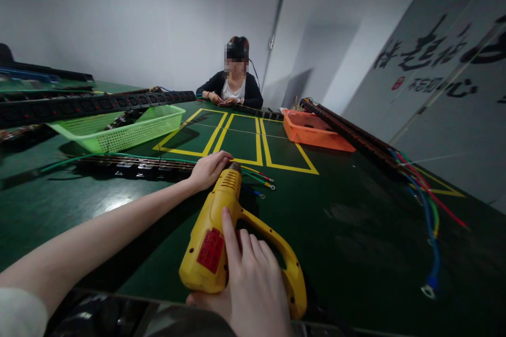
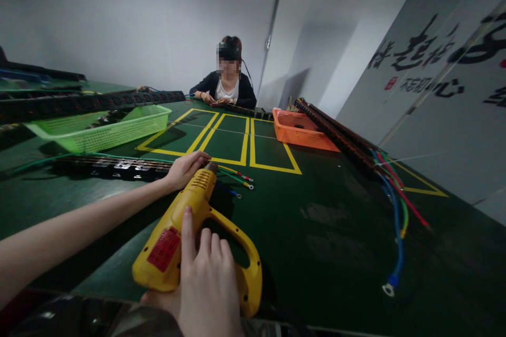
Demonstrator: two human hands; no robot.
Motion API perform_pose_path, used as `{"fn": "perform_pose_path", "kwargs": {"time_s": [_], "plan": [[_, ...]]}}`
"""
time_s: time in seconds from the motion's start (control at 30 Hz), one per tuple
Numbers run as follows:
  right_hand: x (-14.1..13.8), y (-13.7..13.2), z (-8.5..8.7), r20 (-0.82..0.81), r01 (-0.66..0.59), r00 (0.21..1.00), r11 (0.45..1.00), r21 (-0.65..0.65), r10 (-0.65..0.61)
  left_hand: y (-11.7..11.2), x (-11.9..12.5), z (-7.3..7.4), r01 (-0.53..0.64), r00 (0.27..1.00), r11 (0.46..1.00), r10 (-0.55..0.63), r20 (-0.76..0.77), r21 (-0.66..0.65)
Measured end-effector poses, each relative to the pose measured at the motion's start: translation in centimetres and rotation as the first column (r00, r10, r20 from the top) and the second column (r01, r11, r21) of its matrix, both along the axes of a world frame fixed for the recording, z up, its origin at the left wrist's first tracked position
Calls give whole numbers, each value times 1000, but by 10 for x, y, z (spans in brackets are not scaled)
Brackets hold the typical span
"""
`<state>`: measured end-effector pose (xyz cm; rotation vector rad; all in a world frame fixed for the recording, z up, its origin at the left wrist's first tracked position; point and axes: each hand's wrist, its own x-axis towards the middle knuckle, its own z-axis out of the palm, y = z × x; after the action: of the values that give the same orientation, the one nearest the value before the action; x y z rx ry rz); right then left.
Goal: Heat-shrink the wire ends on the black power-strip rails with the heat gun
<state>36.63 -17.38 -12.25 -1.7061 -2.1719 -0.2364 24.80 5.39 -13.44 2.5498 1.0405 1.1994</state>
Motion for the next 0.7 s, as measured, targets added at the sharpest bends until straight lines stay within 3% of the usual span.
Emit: {"fn": "perform_pose_path", "kwargs": {"time_s": [0.37, 0.7], "plan": [[30, -2, 5, -84, -9, 997, 996, -89, 2, -2, 1, 2, 16, 1000, 1000, -16, 20, -11], [54, -10, 0, -109, 58, 992, 996, -65, -65, -2, 1, 1, 11, 1000, 1000, -11, 20, -10]]}}
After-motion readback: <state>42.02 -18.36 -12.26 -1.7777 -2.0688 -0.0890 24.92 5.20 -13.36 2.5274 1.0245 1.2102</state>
